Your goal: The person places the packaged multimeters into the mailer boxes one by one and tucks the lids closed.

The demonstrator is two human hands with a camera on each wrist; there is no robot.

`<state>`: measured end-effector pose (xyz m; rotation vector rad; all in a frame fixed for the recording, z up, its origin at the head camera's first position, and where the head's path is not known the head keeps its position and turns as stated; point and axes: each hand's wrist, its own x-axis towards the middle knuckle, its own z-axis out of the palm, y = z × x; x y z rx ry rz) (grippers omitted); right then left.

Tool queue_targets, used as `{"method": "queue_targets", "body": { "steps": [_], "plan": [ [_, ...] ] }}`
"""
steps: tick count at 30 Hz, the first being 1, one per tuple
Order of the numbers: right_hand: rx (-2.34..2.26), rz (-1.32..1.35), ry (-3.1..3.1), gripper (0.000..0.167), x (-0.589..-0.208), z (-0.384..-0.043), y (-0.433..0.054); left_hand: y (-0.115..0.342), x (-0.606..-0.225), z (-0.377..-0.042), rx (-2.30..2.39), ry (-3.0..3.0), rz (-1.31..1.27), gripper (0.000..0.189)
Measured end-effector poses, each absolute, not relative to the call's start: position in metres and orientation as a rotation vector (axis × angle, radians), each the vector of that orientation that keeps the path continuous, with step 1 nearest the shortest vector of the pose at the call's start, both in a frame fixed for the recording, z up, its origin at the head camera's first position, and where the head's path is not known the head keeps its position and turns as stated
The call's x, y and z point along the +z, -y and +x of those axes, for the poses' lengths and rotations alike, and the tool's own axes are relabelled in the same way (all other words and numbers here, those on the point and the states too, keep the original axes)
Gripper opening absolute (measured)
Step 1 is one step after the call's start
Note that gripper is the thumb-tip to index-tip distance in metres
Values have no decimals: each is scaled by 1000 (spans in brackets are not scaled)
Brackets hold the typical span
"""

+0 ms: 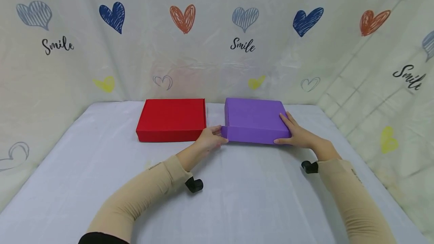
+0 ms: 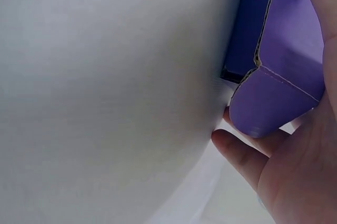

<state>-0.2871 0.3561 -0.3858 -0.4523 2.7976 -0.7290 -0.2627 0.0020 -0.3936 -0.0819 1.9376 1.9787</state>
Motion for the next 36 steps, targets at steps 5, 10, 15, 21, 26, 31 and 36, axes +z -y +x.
{"method": "queue_targets", "body": {
  "steps": [5, 10, 15, 21, 26, 31, 36],
  "plan": [
    [-739, -453, -2780, 119, -385, -288, -358, -5, -397, -264, 1979, -1963, -89, 71],
    [-742, -450, -2767, 118, -384, -289, -361, -6, -401, -267, 1971, -1984, -93, 67],
    [-749, -453, -2758, 118, -384, -290, -361, -6, -402, -270, 1937, -2018, -113, 64],
    [-756, -453, -2753, 117, -385, -290, -360, -5, -403, -271, 1912, -2040, -103, 62],
    [-767, -458, -2753, 117, -385, -290, -360, -3, -402, -273, 1875, -2051, -78, 60],
    [-772, -453, -2752, 118, -385, -290, -360, -1, -401, -275, 1783, -2103, -8, 59],
    [-782, -456, -2748, 118, -385, -289, -361, 2, -400, -278, 1696, -2121, 94, 59]
  ]
}}
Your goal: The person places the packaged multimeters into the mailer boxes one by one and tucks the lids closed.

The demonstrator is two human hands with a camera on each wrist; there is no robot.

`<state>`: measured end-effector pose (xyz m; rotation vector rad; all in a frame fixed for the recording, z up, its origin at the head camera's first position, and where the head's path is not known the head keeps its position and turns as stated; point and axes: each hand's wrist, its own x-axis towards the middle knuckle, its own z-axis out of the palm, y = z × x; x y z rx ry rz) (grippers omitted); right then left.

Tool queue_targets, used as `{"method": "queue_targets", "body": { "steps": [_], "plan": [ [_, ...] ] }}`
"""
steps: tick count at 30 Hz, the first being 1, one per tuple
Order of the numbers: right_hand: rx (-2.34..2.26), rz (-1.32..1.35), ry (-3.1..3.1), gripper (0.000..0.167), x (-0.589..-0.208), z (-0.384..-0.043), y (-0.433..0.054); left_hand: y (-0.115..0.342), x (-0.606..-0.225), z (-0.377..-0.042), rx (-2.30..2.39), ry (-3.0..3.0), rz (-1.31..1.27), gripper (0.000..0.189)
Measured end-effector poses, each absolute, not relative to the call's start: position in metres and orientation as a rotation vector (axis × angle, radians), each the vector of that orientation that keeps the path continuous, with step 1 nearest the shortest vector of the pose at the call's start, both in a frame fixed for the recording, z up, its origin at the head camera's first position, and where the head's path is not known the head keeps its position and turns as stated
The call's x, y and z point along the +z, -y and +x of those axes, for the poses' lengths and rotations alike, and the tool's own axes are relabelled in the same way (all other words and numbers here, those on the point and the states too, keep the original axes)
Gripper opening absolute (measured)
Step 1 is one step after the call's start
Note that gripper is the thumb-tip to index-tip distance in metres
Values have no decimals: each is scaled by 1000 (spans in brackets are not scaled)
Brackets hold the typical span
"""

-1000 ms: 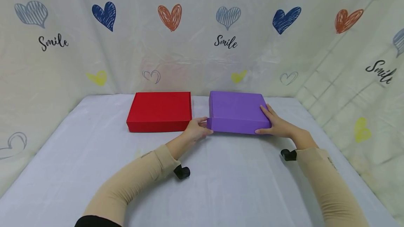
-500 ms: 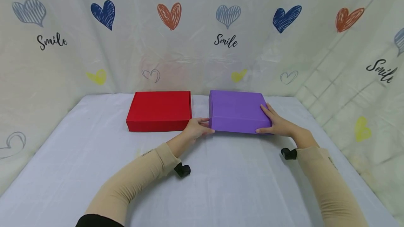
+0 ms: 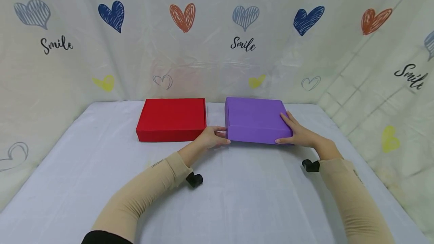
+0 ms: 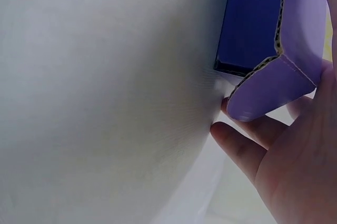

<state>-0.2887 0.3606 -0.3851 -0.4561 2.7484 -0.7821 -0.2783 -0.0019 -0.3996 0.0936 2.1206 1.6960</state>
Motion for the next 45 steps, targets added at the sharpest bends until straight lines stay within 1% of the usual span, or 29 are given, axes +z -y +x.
{"method": "queue_targets", "body": {
  "steps": [6, 15, 24, 29, 33, 39, 45],
  "plan": [
    [-797, -458, -2733, 117, -385, -288, -362, 7, -395, -279, 1573, -2136, 203, 58],
    [-805, -459, -2714, 115, -385, -290, -364, 12, -388, -279, 1478, -2145, 263, 61],
    [-804, -455, -2688, 117, -379, -289, -366, 11, -387, -280, 1405, -2151, 270, 54],
    [-827, -453, -2678, 118, -377, -288, -364, 8, -391, -281, 1472, -2114, 259, 54],
    [-827, -450, -2685, 117, -378, -287, -362, 9, -391, -280, 1520, -2105, 248, 57],
    [-828, -459, -2689, 115, -378, -287, -364, 12, -390, -280, 1530, -2145, 243, 69],
    [-909, -452, -2661, 107, -376, -281, -372, 10, -389, -283, 1528, -2182, 286, 78]
  ]
}}
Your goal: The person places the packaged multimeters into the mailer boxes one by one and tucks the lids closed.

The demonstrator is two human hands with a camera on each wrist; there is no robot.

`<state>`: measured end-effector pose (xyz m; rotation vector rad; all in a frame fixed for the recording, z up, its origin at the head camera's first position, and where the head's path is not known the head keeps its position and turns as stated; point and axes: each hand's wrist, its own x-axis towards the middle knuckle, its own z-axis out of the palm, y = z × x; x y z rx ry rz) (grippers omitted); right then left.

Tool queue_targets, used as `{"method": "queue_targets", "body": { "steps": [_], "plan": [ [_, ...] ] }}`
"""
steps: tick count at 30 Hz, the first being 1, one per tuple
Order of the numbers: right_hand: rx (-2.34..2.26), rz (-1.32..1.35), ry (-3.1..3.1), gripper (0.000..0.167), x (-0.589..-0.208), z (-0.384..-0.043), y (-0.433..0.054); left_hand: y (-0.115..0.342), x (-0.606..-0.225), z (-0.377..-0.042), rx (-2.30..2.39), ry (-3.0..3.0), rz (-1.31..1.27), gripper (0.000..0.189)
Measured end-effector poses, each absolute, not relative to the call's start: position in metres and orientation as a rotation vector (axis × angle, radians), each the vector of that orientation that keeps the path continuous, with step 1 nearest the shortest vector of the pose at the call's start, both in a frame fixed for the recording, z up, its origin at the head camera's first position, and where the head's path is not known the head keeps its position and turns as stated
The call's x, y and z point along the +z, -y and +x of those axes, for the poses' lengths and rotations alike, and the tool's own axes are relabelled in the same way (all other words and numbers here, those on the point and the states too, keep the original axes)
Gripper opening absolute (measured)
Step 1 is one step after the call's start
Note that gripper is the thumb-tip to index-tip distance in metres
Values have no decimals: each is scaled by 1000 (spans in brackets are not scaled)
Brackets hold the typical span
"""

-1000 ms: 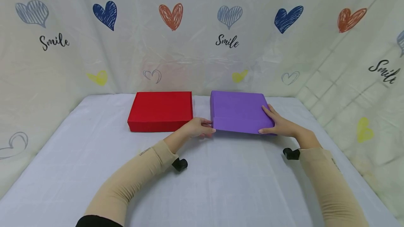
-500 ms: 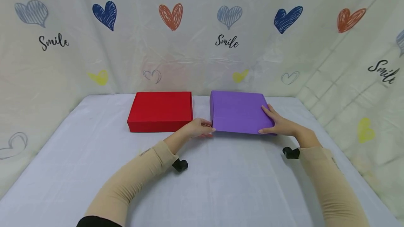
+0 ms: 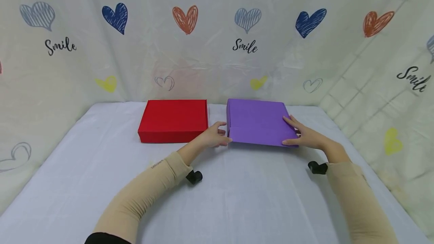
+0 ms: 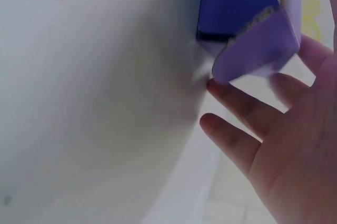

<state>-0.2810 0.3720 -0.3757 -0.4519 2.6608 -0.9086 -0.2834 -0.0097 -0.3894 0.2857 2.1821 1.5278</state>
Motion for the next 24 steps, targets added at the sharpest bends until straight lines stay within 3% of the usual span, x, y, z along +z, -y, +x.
{"method": "queue_targets", "body": {
  "steps": [24],
  "plan": [
    [-740, -466, -2757, 73, -371, -255, -402, 2, -391, -298, 1492, -2283, 525, 78]
  ]
}}
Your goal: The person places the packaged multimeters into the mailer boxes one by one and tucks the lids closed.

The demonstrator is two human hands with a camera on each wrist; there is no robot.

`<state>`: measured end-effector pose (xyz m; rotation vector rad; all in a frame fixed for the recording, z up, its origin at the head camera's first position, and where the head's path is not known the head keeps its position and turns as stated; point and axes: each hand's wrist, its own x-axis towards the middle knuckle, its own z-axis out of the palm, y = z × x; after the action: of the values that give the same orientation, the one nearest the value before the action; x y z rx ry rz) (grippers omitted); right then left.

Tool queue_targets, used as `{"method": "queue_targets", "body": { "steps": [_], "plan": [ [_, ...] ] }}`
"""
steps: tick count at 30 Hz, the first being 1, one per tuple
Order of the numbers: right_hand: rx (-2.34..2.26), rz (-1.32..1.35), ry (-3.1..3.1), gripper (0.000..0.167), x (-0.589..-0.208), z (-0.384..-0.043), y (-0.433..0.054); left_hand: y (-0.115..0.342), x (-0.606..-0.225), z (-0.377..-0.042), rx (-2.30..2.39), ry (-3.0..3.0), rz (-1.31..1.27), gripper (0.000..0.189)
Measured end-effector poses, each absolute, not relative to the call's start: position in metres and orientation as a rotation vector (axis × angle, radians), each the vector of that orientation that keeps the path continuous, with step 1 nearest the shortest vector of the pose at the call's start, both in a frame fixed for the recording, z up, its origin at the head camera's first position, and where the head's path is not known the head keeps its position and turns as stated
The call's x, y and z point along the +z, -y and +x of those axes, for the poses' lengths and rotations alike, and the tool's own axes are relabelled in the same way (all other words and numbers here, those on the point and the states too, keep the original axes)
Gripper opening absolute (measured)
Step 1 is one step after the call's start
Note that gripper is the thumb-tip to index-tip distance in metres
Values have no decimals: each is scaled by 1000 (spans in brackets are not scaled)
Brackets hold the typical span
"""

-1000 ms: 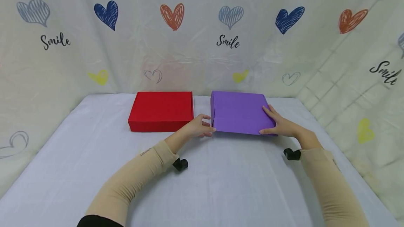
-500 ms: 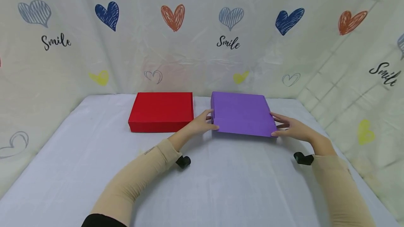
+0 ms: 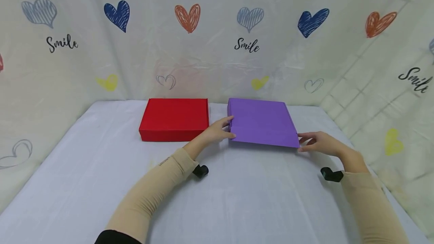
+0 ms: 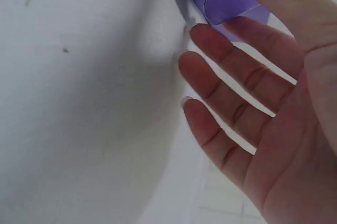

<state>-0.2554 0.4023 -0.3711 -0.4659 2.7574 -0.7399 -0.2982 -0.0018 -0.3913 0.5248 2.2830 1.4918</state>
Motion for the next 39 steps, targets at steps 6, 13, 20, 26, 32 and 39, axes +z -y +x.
{"method": "queue_targets", "body": {
  "steps": [6, 13, 20, 26, 32, 39],
  "plan": [
    [-752, -427, -2816, 71, -372, -252, -401, 4, -390, -300, 1504, -2250, 539, 80],
    [-768, -419, -2826, 66, -371, -248, -402, 6, -390, -300, 1531, -2214, 524, 82],
    [-845, -365, -2737, 63, -372, -247, -405, 6, -391, -300, 1532, -2210, 516, 81],
    [-925, -331, -2651, 65, -374, -248, -408, 7, -392, -299, 1545, -2196, 511, 82],
    [-994, -289, -2605, 61, -376, -247, -414, 6, -393, -300, 1528, -2212, 531, 82],
    [-1004, -308, -2599, 55, -375, -247, -412, 7, -393, -299, 1541, -2203, 514, 82]
  ]
}}
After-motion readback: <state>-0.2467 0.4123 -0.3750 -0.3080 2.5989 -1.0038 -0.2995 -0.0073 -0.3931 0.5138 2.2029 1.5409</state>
